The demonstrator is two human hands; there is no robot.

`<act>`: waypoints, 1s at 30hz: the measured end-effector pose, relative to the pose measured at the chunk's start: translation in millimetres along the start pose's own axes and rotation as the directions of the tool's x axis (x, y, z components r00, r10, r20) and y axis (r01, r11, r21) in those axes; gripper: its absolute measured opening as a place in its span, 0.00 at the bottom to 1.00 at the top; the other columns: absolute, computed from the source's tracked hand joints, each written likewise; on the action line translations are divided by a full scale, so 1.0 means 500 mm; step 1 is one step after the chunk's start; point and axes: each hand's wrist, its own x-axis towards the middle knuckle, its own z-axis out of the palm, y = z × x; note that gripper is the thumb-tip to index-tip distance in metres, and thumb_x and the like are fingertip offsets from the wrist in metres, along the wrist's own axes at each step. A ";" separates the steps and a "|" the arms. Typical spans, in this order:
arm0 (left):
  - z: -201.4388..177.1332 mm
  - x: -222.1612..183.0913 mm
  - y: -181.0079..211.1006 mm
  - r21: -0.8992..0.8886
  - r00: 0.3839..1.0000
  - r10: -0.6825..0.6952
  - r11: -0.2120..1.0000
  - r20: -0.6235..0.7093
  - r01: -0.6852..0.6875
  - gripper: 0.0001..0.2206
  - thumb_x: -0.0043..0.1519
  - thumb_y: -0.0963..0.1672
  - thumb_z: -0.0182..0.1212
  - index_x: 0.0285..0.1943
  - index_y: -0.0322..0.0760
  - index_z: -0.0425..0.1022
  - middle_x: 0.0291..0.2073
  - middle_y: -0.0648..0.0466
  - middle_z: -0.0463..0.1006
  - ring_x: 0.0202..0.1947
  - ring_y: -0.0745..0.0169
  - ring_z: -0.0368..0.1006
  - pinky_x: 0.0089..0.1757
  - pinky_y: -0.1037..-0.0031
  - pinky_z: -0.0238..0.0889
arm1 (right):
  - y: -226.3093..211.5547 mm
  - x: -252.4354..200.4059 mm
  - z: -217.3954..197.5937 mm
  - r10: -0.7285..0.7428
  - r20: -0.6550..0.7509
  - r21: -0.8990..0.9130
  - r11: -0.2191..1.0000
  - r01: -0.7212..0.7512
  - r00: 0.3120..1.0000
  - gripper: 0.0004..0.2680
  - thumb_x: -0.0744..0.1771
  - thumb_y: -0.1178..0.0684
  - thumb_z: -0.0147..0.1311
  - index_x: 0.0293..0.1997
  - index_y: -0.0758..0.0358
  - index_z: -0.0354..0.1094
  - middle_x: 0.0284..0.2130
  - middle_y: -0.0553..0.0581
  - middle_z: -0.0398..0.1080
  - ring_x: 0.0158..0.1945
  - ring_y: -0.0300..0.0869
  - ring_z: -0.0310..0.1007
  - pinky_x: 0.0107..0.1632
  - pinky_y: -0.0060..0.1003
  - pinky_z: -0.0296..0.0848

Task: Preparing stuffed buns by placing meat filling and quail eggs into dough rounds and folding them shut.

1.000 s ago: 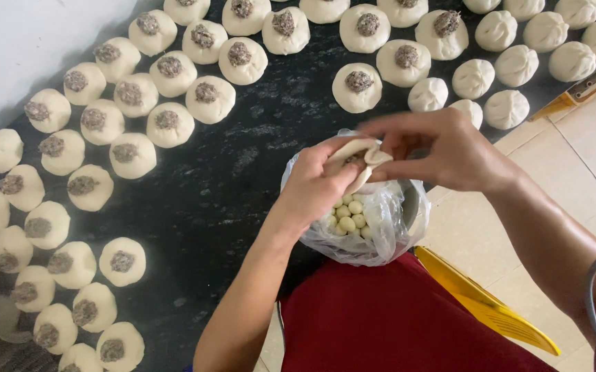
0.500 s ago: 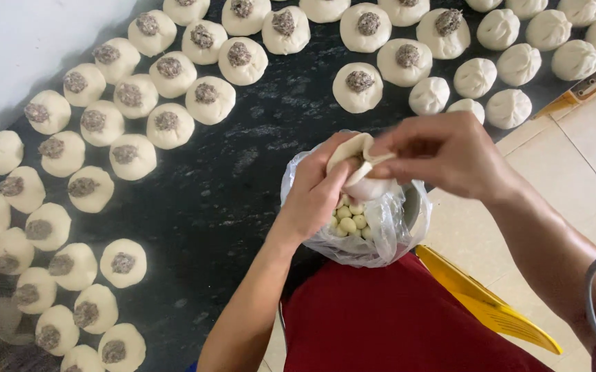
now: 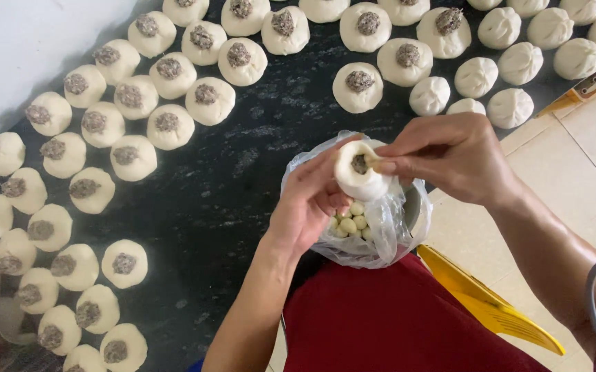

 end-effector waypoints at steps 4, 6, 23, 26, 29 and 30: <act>0.002 -0.001 -0.012 0.121 0.995 0.029 0.992 0.091 -0.040 0.22 0.71 0.44 0.62 0.73 0.30 0.71 0.47 0.49 0.79 0.33 0.75 0.71 0.31 0.84 0.63 | -0.016 0.009 0.007 -0.058 0.047 -0.052 0.997 0.060 0.997 0.04 0.65 0.57 0.64 0.39 0.67 0.78 0.31 0.58 0.79 0.29 0.35 0.81 0.29 0.25 0.81; 0.032 -0.005 -0.002 0.209 1.000 0.021 0.978 0.023 -0.025 0.22 0.69 0.43 0.64 0.72 0.30 0.72 0.47 0.50 0.79 0.32 0.77 0.68 0.29 0.86 0.59 | -0.003 0.006 0.008 -0.075 0.055 -0.050 0.996 0.078 0.996 0.05 0.65 0.57 0.64 0.39 0.67 0.78 0.31 0.59 0.79 0.29 0.35 0.81 0.29 0.25 0.81; -0.001 0.030 -0.054 -0.217 0.934 0.176 0.970 0.310 -0.111 0.30 0.82 0.58 0.38 0.59 0.28 0.74 0.42 0.45 0.79 0.34 0.66 0.78 0.30 0.82 0.73 | -0.062 0.032 0.019 -0.218 0.180 -0.220 0.942 0.255 0.959 0.15 0.61 0.53 0.68 0.51 0.63 0.76 0.45 0.60 0.77 0.44 0.42 0.82 0.42 0.32 0.84; 0.047 0.029 -0.035 -0.006 0.971 0.198 0.980 -0.136 -0.201 0.29 0.71 0.60 0.43 0.58 0.32 0.68 0.47 0.47 0.76 0.45 0.63 0.80 0.46 0.74 0.80 | -0.106 0.027 0.035 0.012 0.082 -0.363 0.932 0.018 0.997 0.27 0.56 0.48 0.75 0.61 0.62 0.74 0.38 0.57 0.76 0.35 0.41 0.79 0.34 0.32 0.80; 0.070 0.027 -0.032 0.080 0.972 0.197 0.979 -0.128 -0.187 0.30 0.66 0.60 0.46 0.61 0.34 0.68 0.47 0.47 0.79 0.44 0.62 0.83 0.43 0.72 0.82 | -0.090 0.030 0.049 -0.016 0.010 -0.396 0.918 0.018 1.000 0.23 0.57 0.51 0.73 0.56 0.64 0.76 0.34 0.57 0.75 0.31 0.40 0.78 0.29 0.32 0.78; 0.069 0.027 -0.034 0.083 0.972 0.197 0.979 -0.129 -0.188 0.30 0.66 0.60 0.46 0.61 0.34 0.68 0.47 0.47 0.79 0.44 0.62 0.83 0.43 0.72 0.82 | -0.081 0.024 0.046 -0.017 0.009 -0.394 0.919 0.019 1.000 0.23 0.57 0.51 0.73 0.56 0.64 0.76 0.34 0.57 0.75 0.31 0.40 0.78 0.29 0.32 0.78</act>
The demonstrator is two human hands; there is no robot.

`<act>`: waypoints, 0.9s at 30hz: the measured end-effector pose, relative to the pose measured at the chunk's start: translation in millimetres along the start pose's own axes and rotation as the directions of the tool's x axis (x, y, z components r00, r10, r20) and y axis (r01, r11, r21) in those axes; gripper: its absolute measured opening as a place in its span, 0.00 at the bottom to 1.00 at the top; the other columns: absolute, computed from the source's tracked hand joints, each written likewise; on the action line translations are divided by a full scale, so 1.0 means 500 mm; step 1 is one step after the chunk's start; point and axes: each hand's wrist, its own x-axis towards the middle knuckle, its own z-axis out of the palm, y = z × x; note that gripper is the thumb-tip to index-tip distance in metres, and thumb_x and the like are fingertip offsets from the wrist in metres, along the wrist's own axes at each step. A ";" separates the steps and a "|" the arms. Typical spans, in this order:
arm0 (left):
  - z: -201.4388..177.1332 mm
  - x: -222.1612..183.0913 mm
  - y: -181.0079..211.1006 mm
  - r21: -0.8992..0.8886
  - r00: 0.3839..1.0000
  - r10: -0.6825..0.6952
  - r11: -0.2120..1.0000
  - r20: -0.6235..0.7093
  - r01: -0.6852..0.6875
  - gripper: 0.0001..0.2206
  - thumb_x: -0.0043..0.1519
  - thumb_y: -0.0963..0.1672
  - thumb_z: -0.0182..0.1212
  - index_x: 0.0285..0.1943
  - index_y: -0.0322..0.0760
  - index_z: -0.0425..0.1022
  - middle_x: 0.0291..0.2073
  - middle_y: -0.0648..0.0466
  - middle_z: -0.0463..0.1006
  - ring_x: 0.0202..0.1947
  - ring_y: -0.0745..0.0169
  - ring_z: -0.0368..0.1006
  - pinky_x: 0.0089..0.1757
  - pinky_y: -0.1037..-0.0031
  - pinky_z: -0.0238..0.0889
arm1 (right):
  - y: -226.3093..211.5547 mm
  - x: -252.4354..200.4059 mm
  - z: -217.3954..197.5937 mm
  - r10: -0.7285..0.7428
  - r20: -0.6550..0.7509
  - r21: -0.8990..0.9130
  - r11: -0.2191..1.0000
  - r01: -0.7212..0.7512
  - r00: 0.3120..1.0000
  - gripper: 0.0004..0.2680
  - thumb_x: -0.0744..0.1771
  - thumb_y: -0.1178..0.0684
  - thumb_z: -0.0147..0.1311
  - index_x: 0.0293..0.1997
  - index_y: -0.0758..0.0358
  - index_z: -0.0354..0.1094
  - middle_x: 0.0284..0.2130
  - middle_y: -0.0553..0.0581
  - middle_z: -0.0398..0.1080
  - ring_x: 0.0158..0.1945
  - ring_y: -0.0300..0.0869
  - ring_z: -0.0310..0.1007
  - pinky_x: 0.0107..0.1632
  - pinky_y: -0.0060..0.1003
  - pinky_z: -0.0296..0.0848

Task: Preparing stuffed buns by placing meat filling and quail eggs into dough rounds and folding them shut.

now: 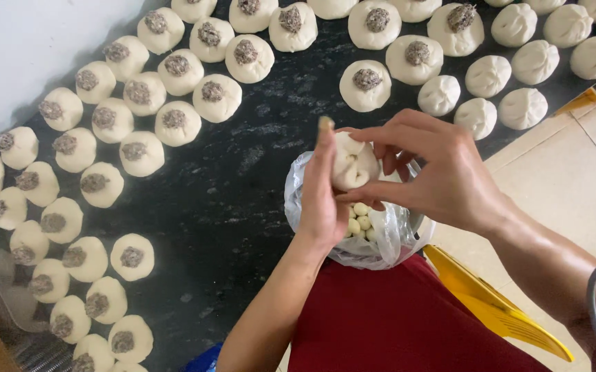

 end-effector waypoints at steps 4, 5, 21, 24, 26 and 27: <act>0.002 0.002 -0.005 0.232 0.993 0.019 0.972 0.115 -0.045 0.28 0.66 0.58 0.57 0.62 0.33 0.64 0.46 0.44 0.76 0.37 0.57 0.79 0.31 0.65 0.76 | 0.041 -0.018 0.002 -0.026 -0.043 0.094 0.995 0.030 0.999 0.14 0.60 0.52 0.71 0.47 0.65 0.76 0.36 0.55 0.77 0.33 0.38 0.80 0.32 0.31 0.79; 0.006 0.004 -0.005 0.311 0.996 -0.016 0.950 0.084 -0.011 0.29 0.63 0.56 0.62 0.63 0.31 0.64 0.46 0.44 0.76 0.38 0.56 0.78 0.31 0.63 0.76 | 0.052 -0.021 0.002 0.044 -0.003 0.101 0.994 -0.043 0.999 0.11 0.60 0.52 0.71 0.41 0.63 0.78 0.33 0.54 0.78 0.31 0.38 0.80 0.29 0.31 0.78; -0.191 0.580 -0.044 0.773 0.977 0.212 0.625 -0.027 -0.113 0.23 0.63 0.55 0.63 0.53 0.32 0.80 0.40 0.50 0.83 0.35 0.66 0.78 0.33 0.73 0.71 | 0.281 0.017 -0.110 0.554 -0.112 0.353 0.798 -0.488 0.825 0.06 0.63 0.54 0.67 0.37 0.66 0.80 0.29 0.55 0.80 0.30 0.36 0.77 0.31 0.30 0.73; -0.235 0.720 -0.089 0.971 0.941 0.336 0.209 0.044 -0.120 0.26 0.68 0.55 0.63 0.35 0.24 0.78 0.26 0.45 0.78 0.29 0.56 0.72 0.34 0.64 0.65 | 0.369 0.077 -0.139 0.514 -0.198 0.388 0.823 -0.415 0.835 0.09 0.64 0.50 0.66 0.40 0.66 0.78 0.31 0.53 0.80 0.33 0.34 0.80 0.35 0.28 0.79; -0.189 0.730 -0.096 0.980 0.906 0.417 0.198 -0.072 -0.014 0.23 0.62 0.54 0.64 0.27 0.30 0.79 0.21 0.49 0.78 0.25 0.56 0.76 0.33 0.59 0.63 | 0.425 0.131 -0.157 0.496 -0.332 0.268 0.865 -0.424 0.802 0.11 0.65 0.49 0.68 0.43 0.67 0.79 0.33 0.54 0.79 0.34 0.34 0.78 0.36 0.30 0.77; -0.181 0.759 -0.099 0.980 0.907 0.417 0.197 -0.062 -0.023 0.23 0.62 0.54 0.64 0.27 0.30 0.79 0.21 0.49 0.78 0.25 0.56 0.76 0.33 0.59 0.63 | 0.468 0.166 -0.165 0.493 -0.341 0.265 0.867 -0.422 0.800 0.11 0.65 0.49 0.68 0.43 0.67 0.79 0.33 0.54 0.79 0.34 0.34 0.78 0.36 0.30 0.77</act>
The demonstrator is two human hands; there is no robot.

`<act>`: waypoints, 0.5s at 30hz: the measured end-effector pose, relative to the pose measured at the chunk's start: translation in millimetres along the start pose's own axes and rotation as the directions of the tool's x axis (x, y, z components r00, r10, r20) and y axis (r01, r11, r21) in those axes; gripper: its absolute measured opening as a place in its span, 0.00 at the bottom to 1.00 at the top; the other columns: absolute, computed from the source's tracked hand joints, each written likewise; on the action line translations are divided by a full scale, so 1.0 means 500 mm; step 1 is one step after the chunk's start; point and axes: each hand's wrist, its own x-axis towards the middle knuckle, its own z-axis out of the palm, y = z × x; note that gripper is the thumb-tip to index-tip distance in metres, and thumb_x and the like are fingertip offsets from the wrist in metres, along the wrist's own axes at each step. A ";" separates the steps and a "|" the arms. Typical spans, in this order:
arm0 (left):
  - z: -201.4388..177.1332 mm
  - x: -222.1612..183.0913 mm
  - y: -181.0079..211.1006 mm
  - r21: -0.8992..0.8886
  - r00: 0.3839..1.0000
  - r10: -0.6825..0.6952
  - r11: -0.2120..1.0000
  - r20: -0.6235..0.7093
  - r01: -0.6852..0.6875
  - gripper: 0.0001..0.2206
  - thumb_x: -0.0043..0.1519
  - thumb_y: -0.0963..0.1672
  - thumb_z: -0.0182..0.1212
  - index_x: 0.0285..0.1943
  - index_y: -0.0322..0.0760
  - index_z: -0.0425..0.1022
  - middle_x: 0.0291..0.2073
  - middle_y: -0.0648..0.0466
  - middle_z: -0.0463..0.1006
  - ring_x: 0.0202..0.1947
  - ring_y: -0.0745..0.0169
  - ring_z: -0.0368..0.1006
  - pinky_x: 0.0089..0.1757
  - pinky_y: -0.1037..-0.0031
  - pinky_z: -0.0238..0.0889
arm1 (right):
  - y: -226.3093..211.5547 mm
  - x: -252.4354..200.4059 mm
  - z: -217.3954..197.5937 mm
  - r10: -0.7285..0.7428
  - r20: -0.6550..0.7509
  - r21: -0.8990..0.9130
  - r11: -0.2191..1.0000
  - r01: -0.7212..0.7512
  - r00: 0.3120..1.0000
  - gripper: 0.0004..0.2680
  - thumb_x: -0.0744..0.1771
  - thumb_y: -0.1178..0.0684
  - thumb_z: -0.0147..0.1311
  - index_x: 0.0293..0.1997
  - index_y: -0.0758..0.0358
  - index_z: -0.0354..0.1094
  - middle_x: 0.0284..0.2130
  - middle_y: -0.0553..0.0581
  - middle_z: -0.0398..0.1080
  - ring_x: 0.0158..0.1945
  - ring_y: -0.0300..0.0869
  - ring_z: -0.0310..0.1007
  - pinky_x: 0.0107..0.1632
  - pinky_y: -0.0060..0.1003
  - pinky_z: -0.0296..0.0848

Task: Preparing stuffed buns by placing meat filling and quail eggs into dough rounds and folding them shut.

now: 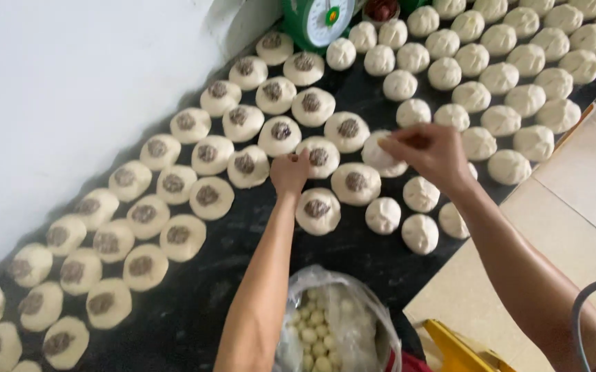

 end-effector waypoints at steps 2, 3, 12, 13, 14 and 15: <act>0.022 0.034 -0.001 0.086 0.954 -0.299 0.951 -0.011 0.298 0.17 0.59 0.54 0.70 0.27 0.41 0.74 0.23 0.55 0.76 0.24 0.57 0.74 0.28 0.61 0.67 | 0.046 0.096 0.020 -0.105 -0.024 0.031 0.994 0.106 0.994 0.11 0.67 0.49 0.67 0.43 0.68 0.79 0.31 0.55 0.79 0.34 0.34 0.77 0.37 0.31 0.76; 0.008 0.029 0.016 0.088 0.954 -0.299 0.950 -0.015 0.299 0.17 0.59 0.54 0.70 0.27 0.41 0.74 0.23 0.55 0.76 0.24 0.57 0.74 0.28 0.61 0.67 | 0.067 0.145 0.035 -0.106 -0.023 0.035 0.994 0.107 0.994 0.11 0.67 0.49 0.67 0.43 0.68 0.79 0.31 0.55 0.79 0.34 0.34 0.77 0.37 0.31 0.76; -0.012 -0.022 0.098 -0.428 0.807 -0.484 0.685 0.338 0.590 0.18 0.53 0.48 0.83 0.34 0.32 0.78 0.28 0.50 0.80 0.27 0.59 0.70 0.26 0.72 0.61 | 0.196 0.434 0.152 -0.283 -0.085 -0.185 0.947 0.264 0.955 0.11 0.66 0.48 0.68 0.41 0.68 0.79 0.30 0.59 0.79 0.31 0.41 0.78 0.35 0.38 0.76; -0.028 -0.042 0.144 -0.253 0.904 -0.336 0.880 0.264 0.401 0.17 0.51 0.49 0.82 0.36 0.35 0.79 0.31 0.51 0.82 0.30 0.60 0.76 0.29 0.74 0.65 | 0.215 0.448 0.158 -0.321 -0.082 -0.221 0.929 0.297 0.944 0.12 0.66 0.47 0.68 0.43 0.67 0.80 0.31 0.60 0.79 0.32 0.42 0.79 0.36 0.38 0.77; -0.044 -0.061 0.189 -0.049 0.961 -0.156 0.984 0.228 0.172 0.18 0.48 0.50 0.80 0.38 0.37 0.81 0.33 0.51 0.84 0.33 0.61 0.81 0.32 0.76 0.70 | 0.235 0.460 0.166 -0.359 -0.077 -0.257 0.909 0.329 0.930 0.12 0.67 0.45 0.69 0.45 0.65 0.81 0.33 0.61 0.80 0.33 0.42 0.81 0.38 0.38 0.78; -0.023 -0.045 0.160 -0.048 0.957 -0.173 0.981 0.235 0.189 0.18 0.48 0.50 0.80 0.38 0.37 0.81 0.33 0.51 0.84 0.33 0.61 0.81 0.32 0.76 0.70 | 0.219 0.441 0.154 -0.346 -0.064 -0.257 0.912 0.320 0.936 0.12 0.67 0.45 0.69 0.45 0.65 0.81 0.33 0.61 0.80 0.33 0.42 0.81 0.38 0.38 0.78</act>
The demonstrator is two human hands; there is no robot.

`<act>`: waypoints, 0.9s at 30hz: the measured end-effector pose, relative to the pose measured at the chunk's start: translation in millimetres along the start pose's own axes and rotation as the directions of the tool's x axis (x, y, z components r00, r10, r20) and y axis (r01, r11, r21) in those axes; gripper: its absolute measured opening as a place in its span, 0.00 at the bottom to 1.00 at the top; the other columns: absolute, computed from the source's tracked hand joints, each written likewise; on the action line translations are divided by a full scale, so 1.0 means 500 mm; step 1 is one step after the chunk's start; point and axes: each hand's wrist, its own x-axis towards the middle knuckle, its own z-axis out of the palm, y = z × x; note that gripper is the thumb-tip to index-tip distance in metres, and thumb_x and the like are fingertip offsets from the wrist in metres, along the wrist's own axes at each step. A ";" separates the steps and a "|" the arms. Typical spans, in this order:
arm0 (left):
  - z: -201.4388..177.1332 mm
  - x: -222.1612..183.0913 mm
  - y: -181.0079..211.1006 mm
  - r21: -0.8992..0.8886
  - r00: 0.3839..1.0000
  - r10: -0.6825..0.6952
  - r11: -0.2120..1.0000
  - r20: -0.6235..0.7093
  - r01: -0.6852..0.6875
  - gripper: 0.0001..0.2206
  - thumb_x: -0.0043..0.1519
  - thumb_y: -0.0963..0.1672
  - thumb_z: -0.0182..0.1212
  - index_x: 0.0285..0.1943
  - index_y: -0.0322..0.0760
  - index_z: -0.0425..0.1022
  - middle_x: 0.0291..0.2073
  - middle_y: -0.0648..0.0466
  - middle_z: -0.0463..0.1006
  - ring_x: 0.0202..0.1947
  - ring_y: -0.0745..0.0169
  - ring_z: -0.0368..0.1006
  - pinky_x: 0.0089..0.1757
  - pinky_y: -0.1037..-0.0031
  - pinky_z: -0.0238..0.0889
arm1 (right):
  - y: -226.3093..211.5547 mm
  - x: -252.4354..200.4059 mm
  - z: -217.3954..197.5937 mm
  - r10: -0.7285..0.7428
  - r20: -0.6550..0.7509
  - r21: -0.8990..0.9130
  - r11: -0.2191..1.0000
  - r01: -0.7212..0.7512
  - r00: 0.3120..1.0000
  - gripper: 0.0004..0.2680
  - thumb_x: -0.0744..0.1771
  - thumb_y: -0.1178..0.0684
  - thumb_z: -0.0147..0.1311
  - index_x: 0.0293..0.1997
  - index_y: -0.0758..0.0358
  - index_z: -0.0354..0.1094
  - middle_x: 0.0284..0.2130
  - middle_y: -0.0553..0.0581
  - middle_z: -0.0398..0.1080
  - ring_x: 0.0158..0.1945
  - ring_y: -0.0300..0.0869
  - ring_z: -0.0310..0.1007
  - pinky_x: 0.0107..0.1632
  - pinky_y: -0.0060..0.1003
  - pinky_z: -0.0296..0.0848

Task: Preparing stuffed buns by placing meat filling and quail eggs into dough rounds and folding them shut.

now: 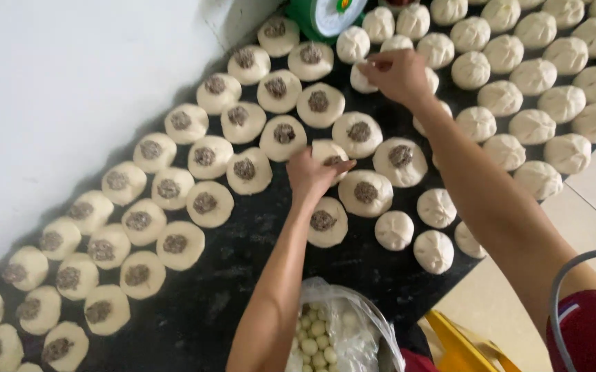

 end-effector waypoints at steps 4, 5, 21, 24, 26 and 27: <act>0.025 0.009 -0.043 0.015 0.959 0.283 0.959 -0.006 -0.283 0.24 0.47 0.47 0.77 0.45 0.31 0.70 0.40 0.41 0.81 0.41 0.43 0.80 0.35 0.57 0.76 | -0.117 -0.097 -0.075 0.157 0.148 0.079 0.982 -0.170 0.976 0.14 0.70 0.45 0.63 0.56 0.62 0.77 0.33 0.59 0.80 0.36 0.38 0.82 0.39 0.35 0.78; 0.023 -0.006 -0.034 0.247 0.899 0.435 0.876 -0.040 -0.413 0.26 0.48 0.47 0.77 0.50 0.32 0.67 0.40 0.38 0.81 0.44 0.34 0.77 0.39 0.52 0.71 | -0.160 -0.128 -0.098 0.198 0.176 0.083 0.973 -0.215 0.964 0.13 0.71 0.45 0.62 0.57 0.62 0.77 0.34 0.57 0.80 0.37 0.37 0.82 0.40 0.33 0.79; -0.277 -0.494 -0.103 -0.985 0.950 0.302 -0.172 -0.074 -0.022 0.28 0.71 0.52 0.62 0.74 0.32 0.65 0.65 0.47 0.72 0.67 0.53 0.67 0.65 0.56 0.63 | -0.614 -0.634 -0.141 -0.278 0.744 0.356 0.935 -0.007 0.608 0.07 0.65 0.51 0.62 0.44 0.58 0.79 0.40 0.54 0.81 0.34 0.41 0.83 0.34 0.36 0.82; -0.298 -0.583 -0.128 -0.980 0.993 0.112 -0.188 0.039 0.059 0.32 0.65 0.56 0.55 0.67 0.24 0.66 0.61 0.42 0.73 0.63 0.50 0.69 0.63 0.56 0.62 | -0.620 -0.677 -0.095 -0.333 0.750 0.226 0.941 0.251 0.571 0.08 0.64 0.53 0.60 0.44 0.60 0.79 0.42 0.56 0.79 0.41 0.52 0.80 0.44 0.47 0.78; -0.300 -0.616 -0.159 -0.997 0.999 -0.014 -0.064 0.040 0.039 0.30 0.68 0.54 0.52 0.68 0.22 0.66 0.63 0.44 0.73 0.64 0.52 0.69 0.64 0.60 0.61 | -0.626 -0.685 -0.081 -0.304 0.786 0.146 0.937 0.317 0.537 0.10 0.63 0.53 0.59 0.45 0.58 0.78 0.45 0.58 0.77 0.43 0.52 0.79 0.45 0.49 0.77; -0.305 -0.625 -0.165 -0.997 0.999 -0.006 -0.065 0.033 0.033 0.30 0.68 0.54 0.52 0.68 0.22 0.66 0.63 0.44 0.73 0.64 0.52 0.69 0.64 0.60 0.61 | -0.629 -0.683 -0.078 -0.310 0.783 0.146 0.934 0.326 0.539 0.10 0.63 0.53 0.59 0.45 0.58 0.78 0.45 0.58 0.77 0.43 0.52 0.79 0.45 0.49 0.77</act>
